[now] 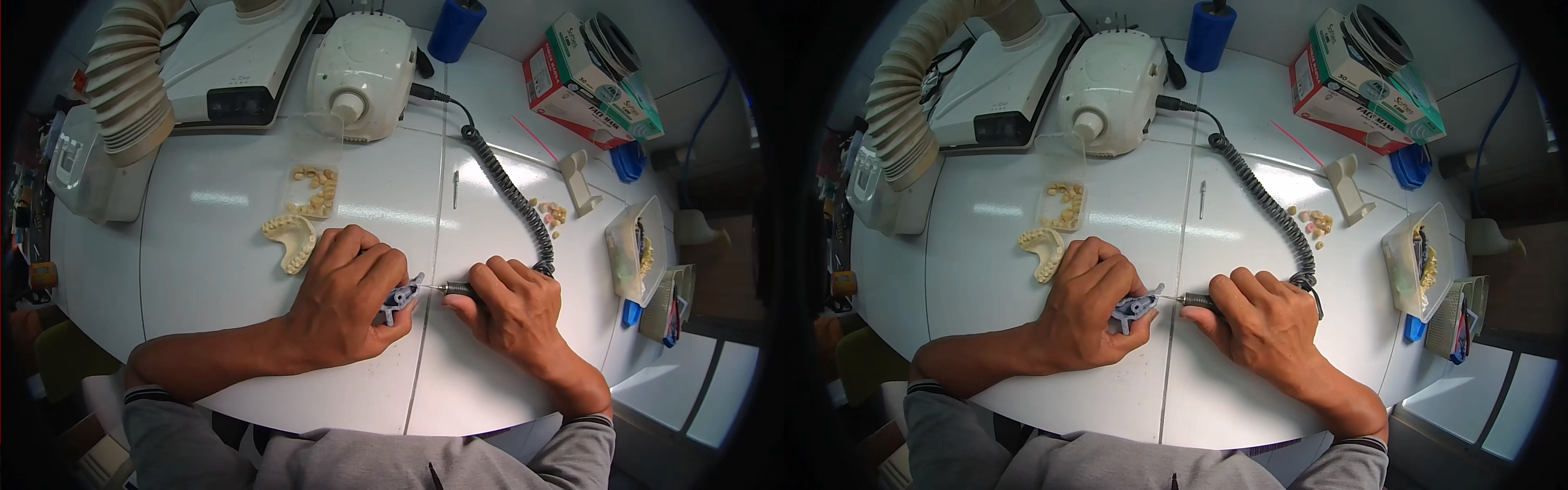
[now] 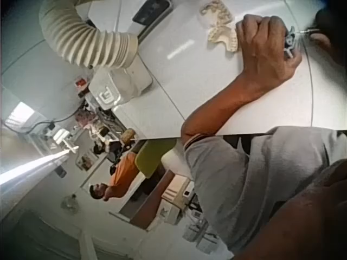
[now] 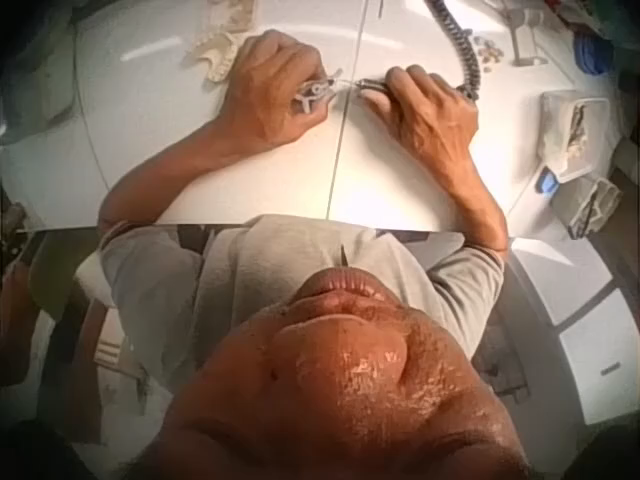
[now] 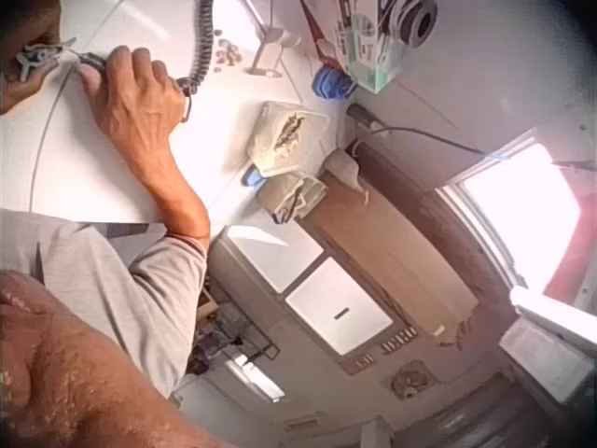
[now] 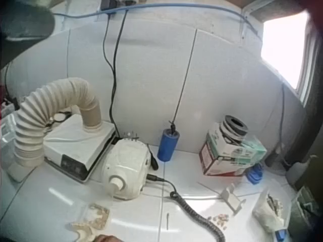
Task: Using a rotary handpiece to finish and detail a grey dental framework component on a laboratory bench.
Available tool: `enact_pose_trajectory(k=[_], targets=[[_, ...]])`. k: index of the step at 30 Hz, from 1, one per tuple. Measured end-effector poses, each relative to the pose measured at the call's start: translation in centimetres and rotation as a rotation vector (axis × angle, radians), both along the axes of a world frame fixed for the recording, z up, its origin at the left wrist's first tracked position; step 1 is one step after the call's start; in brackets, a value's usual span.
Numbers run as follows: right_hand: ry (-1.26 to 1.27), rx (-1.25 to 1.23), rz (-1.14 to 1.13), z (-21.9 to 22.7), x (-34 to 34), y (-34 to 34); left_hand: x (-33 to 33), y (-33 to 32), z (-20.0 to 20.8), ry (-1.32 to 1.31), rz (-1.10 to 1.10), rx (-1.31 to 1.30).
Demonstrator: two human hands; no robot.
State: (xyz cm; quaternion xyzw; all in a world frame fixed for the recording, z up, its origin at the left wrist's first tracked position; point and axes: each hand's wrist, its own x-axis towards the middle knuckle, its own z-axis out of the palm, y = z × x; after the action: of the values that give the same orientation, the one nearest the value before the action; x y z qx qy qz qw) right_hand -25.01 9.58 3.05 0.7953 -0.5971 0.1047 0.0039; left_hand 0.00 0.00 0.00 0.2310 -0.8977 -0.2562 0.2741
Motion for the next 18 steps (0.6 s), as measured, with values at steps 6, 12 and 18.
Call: enact_pose_trajectory(k=[6, 12, 18], targets=[[-0.023, 0.003, 0.005, -0.26, 0.26, 0.07, 0.37, -0.04, 0.17, -0.018, -0.003, 0.01], [-0.042, -0.004, 0.012, -0.4, 0.2, -0.01, 0.35, -0.06, 0.13, -0.021, 0.001, 0.014], [-0.028, -0.002, -0.004, -0.34, 0.3, -0.01, 0.29, -0.03, 0.05, -0.016, 0.002, 0.015]])
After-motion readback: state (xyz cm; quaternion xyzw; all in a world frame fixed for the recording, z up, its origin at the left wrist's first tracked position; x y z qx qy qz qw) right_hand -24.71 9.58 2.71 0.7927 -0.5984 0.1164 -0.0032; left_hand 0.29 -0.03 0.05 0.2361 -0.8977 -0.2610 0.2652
